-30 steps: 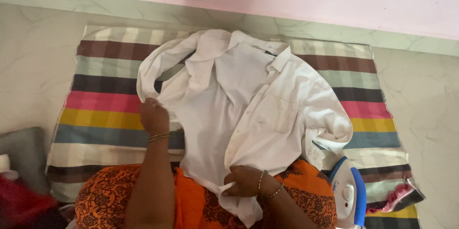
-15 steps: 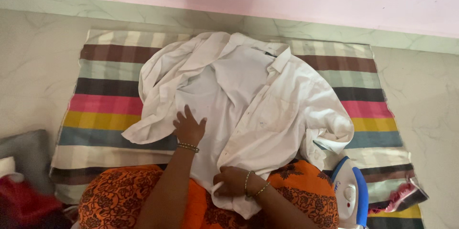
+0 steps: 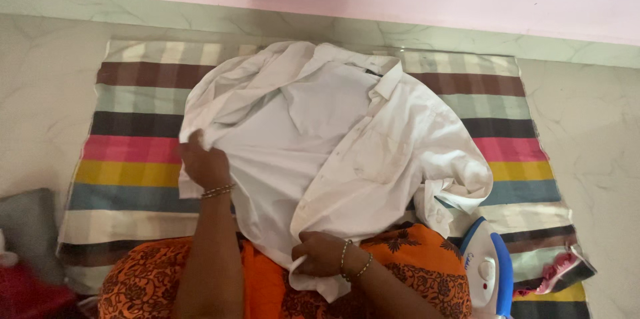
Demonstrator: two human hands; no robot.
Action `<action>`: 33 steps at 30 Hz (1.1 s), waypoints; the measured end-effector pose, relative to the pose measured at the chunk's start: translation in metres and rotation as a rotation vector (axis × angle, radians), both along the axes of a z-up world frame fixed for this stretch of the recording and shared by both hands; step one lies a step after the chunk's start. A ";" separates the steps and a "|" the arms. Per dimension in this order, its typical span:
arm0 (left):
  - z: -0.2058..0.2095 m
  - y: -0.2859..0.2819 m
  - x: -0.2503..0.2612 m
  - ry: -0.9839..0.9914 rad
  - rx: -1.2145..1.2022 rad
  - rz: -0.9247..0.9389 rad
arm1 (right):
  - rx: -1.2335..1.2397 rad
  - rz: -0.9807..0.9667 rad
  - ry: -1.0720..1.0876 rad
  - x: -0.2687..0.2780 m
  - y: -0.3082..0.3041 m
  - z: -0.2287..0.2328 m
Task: The person buttons a white shirt, then irons the front and one sleeve on a striped mat using a handheld iron. The shirt remains on the mat throughout the clip.
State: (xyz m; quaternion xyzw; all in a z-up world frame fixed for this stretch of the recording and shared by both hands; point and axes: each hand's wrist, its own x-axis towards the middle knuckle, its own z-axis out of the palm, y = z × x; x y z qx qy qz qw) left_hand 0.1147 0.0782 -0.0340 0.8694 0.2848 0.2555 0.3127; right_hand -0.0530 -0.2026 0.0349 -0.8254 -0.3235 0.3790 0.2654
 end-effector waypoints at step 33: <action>-0.037 -0.102 -0.088 1.003 0.192 -0.795 | -0.135 -1.021 -0.526 0.067 -0.189 -0.035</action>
